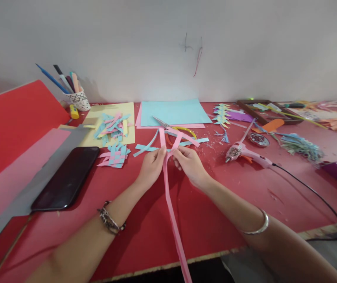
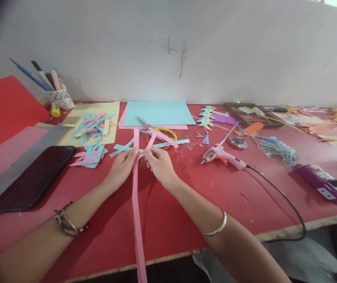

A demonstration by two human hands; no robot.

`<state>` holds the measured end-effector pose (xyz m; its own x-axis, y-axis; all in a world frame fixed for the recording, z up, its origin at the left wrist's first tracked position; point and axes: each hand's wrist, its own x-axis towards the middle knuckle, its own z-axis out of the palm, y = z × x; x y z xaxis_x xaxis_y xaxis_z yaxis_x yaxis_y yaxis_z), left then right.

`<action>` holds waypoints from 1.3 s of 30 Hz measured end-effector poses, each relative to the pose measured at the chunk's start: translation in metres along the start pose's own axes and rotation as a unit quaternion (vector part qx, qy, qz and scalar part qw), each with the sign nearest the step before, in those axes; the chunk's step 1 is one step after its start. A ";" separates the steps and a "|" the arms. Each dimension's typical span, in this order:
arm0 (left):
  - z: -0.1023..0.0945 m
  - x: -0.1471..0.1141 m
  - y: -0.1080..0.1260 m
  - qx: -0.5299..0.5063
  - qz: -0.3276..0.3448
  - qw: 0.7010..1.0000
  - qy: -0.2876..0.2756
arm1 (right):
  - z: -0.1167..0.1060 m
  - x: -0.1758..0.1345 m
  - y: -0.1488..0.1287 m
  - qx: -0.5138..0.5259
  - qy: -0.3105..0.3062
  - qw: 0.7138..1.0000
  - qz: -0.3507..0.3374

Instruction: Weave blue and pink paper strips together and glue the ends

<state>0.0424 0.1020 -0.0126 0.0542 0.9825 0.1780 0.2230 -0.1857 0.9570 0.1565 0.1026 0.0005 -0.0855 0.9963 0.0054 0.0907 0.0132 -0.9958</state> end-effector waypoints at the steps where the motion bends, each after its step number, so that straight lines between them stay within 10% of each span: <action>1: 0.000 0.000 0.000 -0.006 0.003 1.000 -0.023 | 0.000 0.000 -0.001 0.011 0.008 1.000 -0.002; 5: 0.003 -0.001 0.002 -0.022 0.017 0.995 -0.094 | -0.001 0.000 -0.004 0.032 0.026 0.999 -0.010; 17: 0.000 -0.001 0.001 0.001 -0.007 1.000 0.030 | 0.002 -0.003 -0.001 -0.029 -0.006 1.000 -0.010; 24: 0.002 -0.002 0.003 -0.017 -0.020 0.996 -0.084 | -0.001 0.000 -0.002 0.034 0.031 0.999 -0.010; 39: 0.000 -0.001 0.001 0.000 0.018 0.999 0.030 | 0.001 0.000 0.000 -0.032 -0.009 0.999 -0.007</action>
<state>0.0427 0.1012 -0.0115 0.0031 0.9740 0.2266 0.2219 -0.2216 0.9495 0.1560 0.1021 0.0001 -0.1054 0.9943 0.0169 0.1521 0.0329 -0.9878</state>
